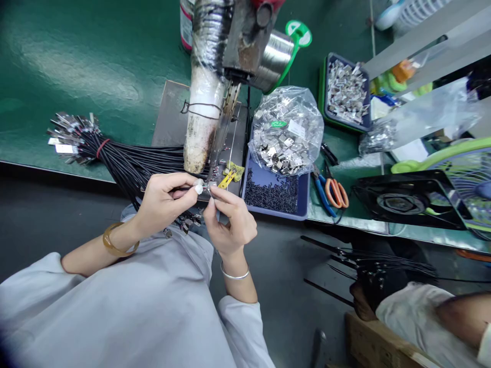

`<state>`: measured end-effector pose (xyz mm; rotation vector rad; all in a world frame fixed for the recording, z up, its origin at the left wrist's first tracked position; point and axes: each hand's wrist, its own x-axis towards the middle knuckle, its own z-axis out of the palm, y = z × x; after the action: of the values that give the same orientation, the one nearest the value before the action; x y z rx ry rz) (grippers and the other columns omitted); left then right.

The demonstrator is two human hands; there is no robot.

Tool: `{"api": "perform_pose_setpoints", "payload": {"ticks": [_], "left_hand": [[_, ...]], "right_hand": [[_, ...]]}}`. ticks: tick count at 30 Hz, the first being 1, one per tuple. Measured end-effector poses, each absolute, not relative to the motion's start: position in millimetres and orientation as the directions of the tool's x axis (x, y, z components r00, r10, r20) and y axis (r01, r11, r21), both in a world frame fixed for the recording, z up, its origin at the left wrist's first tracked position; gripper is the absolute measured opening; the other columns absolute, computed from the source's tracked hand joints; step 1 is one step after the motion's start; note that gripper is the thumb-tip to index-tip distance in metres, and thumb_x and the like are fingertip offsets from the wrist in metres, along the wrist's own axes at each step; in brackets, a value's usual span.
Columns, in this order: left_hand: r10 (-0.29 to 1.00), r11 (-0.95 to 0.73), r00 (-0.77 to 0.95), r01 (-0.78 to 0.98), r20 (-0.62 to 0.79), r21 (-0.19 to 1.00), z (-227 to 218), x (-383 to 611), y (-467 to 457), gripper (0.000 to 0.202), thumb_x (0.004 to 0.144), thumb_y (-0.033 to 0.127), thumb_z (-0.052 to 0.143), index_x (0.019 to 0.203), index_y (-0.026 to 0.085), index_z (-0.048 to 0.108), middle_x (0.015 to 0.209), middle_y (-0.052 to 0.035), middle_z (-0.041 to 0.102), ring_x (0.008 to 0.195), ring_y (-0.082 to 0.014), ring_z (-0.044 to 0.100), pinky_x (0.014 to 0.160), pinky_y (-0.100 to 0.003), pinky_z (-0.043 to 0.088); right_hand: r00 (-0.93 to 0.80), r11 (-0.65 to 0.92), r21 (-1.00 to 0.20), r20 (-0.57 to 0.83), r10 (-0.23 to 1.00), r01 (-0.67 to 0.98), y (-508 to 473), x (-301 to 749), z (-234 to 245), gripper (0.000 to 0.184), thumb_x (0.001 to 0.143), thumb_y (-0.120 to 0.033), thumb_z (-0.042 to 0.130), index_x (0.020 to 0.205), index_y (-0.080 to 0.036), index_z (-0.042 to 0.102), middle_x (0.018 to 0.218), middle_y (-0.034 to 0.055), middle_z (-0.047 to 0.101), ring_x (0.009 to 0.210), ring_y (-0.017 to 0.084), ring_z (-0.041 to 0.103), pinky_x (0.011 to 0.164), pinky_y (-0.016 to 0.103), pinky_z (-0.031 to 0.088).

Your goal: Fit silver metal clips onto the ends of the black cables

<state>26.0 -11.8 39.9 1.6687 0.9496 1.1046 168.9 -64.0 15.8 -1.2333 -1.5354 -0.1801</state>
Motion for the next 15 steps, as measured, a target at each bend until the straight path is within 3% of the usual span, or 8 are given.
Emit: {"api": "perform_pose_setpoints", "payload": {"ticks": [3, 6, 9, 15], "left_hand": [[0.890, -0.342, 0.356, 0.105, 0.286, 0.934, 39, 23, -12, 0.018, 0.084, 0.014, 0.057, 0.073, 0.014, 0.072, 0.064, 0.0008, 0.064, 0.053, -0.0068, 0.046, 0.052, -0.020, 0.034], [0.882, -0.387, 0.337, 0.126, 0.328, 0.913, 38, 21, -12, 0.018, 0.083, 0.013, 0.059, 0.072, 0.014, 0.073, 0.059, 0.0026, 0.056, 0.051, -0.0065, 0.040, 0.050, -0.021, 0.031], [0.887, -0.397, 0.314, 0.148, 0.337, 0.906, 37, 21, -11, 0.019, 0.085, 0.015, 0.059, 0.072, 0.013, 0.074, 0.056, 0.0037, 0.050, 0.050, -0.0066, 0.037, 0.050, -0.022, 0.030], [0.897, -0.361, 0.316, 0.122, 0.308, 0.925, 37, 24, -10, 0.022, 0.085, 0.014, 0.058, 0.071, 0.012, 0.073, 0.057, 0.0027, 0.054, 0.050, -0.0058, 0.036, 0.051, -0.022, 0.029]], "right_hand": [[0.271, 0.347, -0.633, 0.673, 0.688, 0.692, -65, 166, 23, 0.010, 0.088, -0.015, 0.073, 0.090, -0.023, 0.068, 0.098, 0.0023, 0.081, 0.080, 0.018, 0.079, 0.067, 0.029, 0.066], [0.354, 0.251, -0.809, 0.481, 0.802, 0.532, -65, 164, 32, 0.008, 0.089, -0.020, 0.071, 0.083, -0.020, 0.066, 0.096, 0.0035, 0.080, 0.072, 0.016, 0.079, 0.062, 0.026, 0.066], [0.360, 0.239, -0.853, 0.429, 0.829, 0.465, -64, 165, 36, 0.012, 0.088, -0.021, 0.072, 0.079, -0.020, 0.065, 0.090, 0.0026, 0.079, 0.079, 0.017, 0.079, 0.064, 0.025, 0.067], [0.330, 0.248, -0.880, 0.394, 0.858, 0.406, -63, 168, 39, 0.011, 0.086, -0.019, 0.073, 0.078, -0.019, 0.066, 0.094, 0.0036, 0.079, 0.082, 0.017, 0.080, 0.066, 0.024, 0.066]]}}
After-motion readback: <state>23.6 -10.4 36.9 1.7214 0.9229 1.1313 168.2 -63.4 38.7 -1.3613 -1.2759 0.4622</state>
